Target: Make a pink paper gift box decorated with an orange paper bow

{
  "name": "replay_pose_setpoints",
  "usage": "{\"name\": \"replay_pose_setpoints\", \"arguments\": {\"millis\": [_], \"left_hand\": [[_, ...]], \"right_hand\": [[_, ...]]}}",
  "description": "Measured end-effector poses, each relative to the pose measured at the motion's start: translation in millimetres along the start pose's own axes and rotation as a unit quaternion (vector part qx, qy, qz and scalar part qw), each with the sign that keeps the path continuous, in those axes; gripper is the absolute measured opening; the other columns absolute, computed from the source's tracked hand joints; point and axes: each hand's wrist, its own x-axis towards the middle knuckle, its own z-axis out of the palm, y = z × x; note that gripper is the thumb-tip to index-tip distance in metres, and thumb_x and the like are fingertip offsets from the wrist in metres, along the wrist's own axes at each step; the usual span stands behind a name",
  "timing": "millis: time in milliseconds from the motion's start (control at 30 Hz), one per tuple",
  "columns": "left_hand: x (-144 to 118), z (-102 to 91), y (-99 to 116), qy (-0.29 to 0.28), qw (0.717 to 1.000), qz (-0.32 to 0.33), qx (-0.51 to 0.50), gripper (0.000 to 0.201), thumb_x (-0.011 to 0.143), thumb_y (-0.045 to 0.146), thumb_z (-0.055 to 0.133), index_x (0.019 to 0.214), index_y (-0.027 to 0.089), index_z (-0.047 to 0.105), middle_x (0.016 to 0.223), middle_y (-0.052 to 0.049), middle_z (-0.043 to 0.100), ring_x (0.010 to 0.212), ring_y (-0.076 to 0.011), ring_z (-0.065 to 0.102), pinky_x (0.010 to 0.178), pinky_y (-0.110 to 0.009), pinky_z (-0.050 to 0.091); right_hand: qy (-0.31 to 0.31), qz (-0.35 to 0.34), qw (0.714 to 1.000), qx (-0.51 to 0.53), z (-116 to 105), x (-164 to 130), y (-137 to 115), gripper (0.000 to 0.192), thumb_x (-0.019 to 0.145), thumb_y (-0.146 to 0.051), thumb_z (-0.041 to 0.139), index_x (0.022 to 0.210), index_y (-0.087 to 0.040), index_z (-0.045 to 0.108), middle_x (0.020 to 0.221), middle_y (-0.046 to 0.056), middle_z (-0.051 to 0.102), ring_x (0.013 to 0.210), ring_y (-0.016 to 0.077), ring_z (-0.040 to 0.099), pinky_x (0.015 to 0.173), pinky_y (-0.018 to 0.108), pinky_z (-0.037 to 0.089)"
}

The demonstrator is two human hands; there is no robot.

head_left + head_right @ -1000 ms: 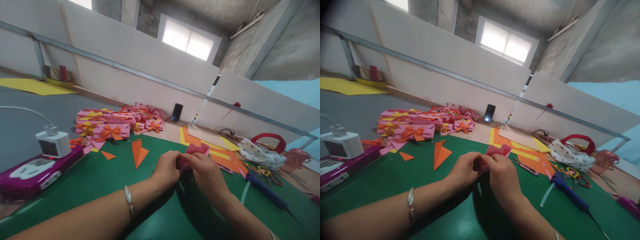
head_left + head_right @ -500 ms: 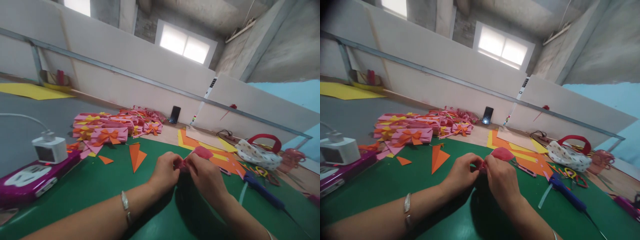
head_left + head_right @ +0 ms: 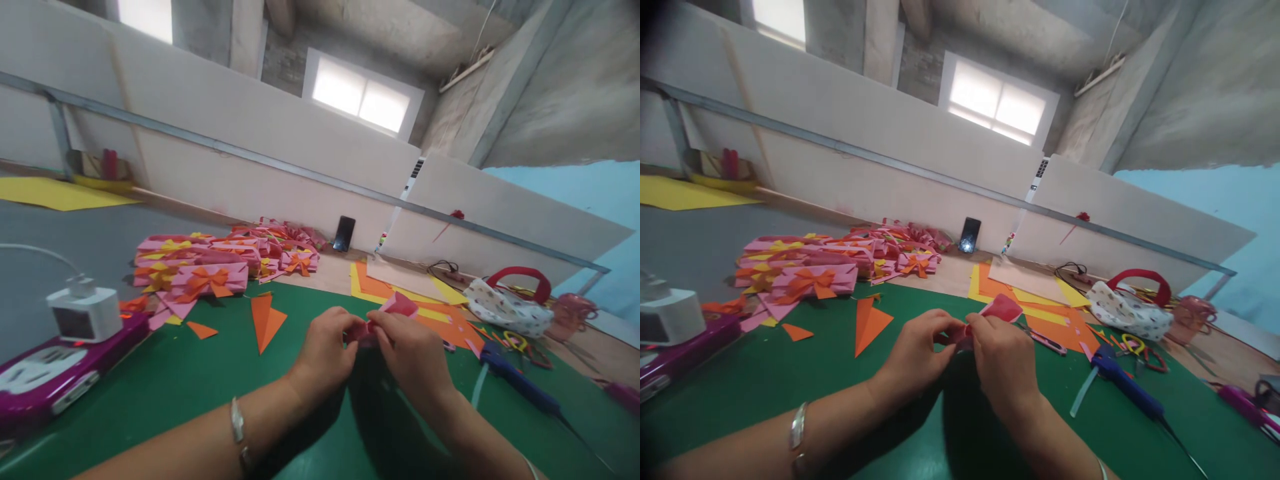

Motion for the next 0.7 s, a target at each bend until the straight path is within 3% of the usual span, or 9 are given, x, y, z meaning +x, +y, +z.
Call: {"name": "replay_pose_setpoints", "arguments": {"millis": [133,233,333,400,433,533,600,700], "left_hand": [[1,-3.4,6,0.003,1.000,0.017,0.019,0.018,0.068,0.006,0.052,0.074,0.018,0.063,0.073,-0.001,0.058,0.071,-0.0139,0.053,0.065,-0.024,0.042],[0,-5.9,10,0.001,0.999,0.032,0.024,0.019,0.066,0.004,0.053,0.075,0.019,0.062,0.073,-0.001,0.059,0.071,-0.0139,0.054,0.066,-0.024,0.042],[-1,-7.4,12,0.013,0.999,0.041,0.022,0.024,0.067,0.004,0.053,0.083,0.019,0.060,0.076,-0.001,0.060,0.073,-0.0149,0.055,0.068,-0.026,0.043],[-2,-7.6,15,0.027,0.999,0.036,0.003,0.029,0.068,0.005,0.052,0.093,0.019,0.054,0.076,-0.001,0.060,0.072,-0.0146,0.056,0.069,-0.027,0.044],[-3,-7.7,16,0.031,0.999,0.032,-0.010,0.031,0.069,0.006,0.052,0.097,0.019,0.051,0.075,0.000,0.060,0.070,-0.0142,0.056,0.068,-0.028,0.045],[-3,-9.5,24,0.046,0.997,0.028,-0.053,0.030,0.071,0.008,0.051,0.099,0.018,0.045,0.073,0.001,0.059,0.067,-0.0133,0.057,0.067,-0.027,0.046],[-3,-13.0,30,0.052,0.994,0.023,-0.091,0.032,0.071,0.011,0.055,0.101,0.017,0.047,0.078,-0.001,0.061,0.071,-0.0140,0.059,0.069,-0.027,0.048],[-3,-19.9,36,0.016,0.987,0.007,-0.158,0.040,0.070,0.018,0.062,0.108,0.016,0.052,0.100,-0.007,0.065,0.091,-0.0176,0.060,0.082,-0.029,0.047]], "right_hand": [[0.025,-0.018,0.998,-0.063,-12,4,-5,0.012,0.080,-0.019,0.057,0.080,-0.023,0.067,0.071,0.002,0.064,0.064,0.0160,0.055,0.055,0.026,0.031],[0.059,-0.062,0.986,-0.141,-25,9,-11,0.017,0.080,-0.018,0.058,0.064,-0.021,0.064,0.063,0.003,0.058,0.063,0.0164,0.048,0.055,0.029,0.026],[0.077,-0.133,0.974,-0.169,-35,16,-12,0.012,0.079,-0.021,0.061,0.067,-0.021,0.064,0.084,0.005,0.064,0.075,0.0191,0.048,0.062,0.032,0.028],[0.070,-0.181,0.968,-0.158,-40,20,-10,0.011,0.079,-0.024,0.062,0.068,-0.020,0.064,0.098,0.004,0.064,0.090,0.0224,0.048,0.071,0.036,0.028],[0.061,-0.199,0.967,-0.149,-42,22,-8,0.015,0.079,-0.025,0.061,0.066,-0.020,0.063,0.095,0.004,0.065,0.093,0.0232,0.048,0.074,0.037,0.028],[0.026,-0.228,0.968,-0.103,-48,25,0,0.025,0.083,-0.023,0.056,0.058,-0.018,0.059,0.065,0.001,0.063,0.080,0.0196,0.052,0.071,0.037,0.028],[0.018,-0.222,0.974,-0.048,-54,25,4,0.024,0.083,-0.019,0.053,0.061,-0.019,0.060,0.058,-0.001,0.060,0.069,0.0162,0.051,0.065,0.034,0.029],[0.019,-0.158,0.985,0.068,-65,23,9,0.016,0.078,-0.011,0.053,0.069,-0.019,0.064,0.067,0.001,0.063,0.068,0.0144,0.053,0.061,0.030,0.033]]}}
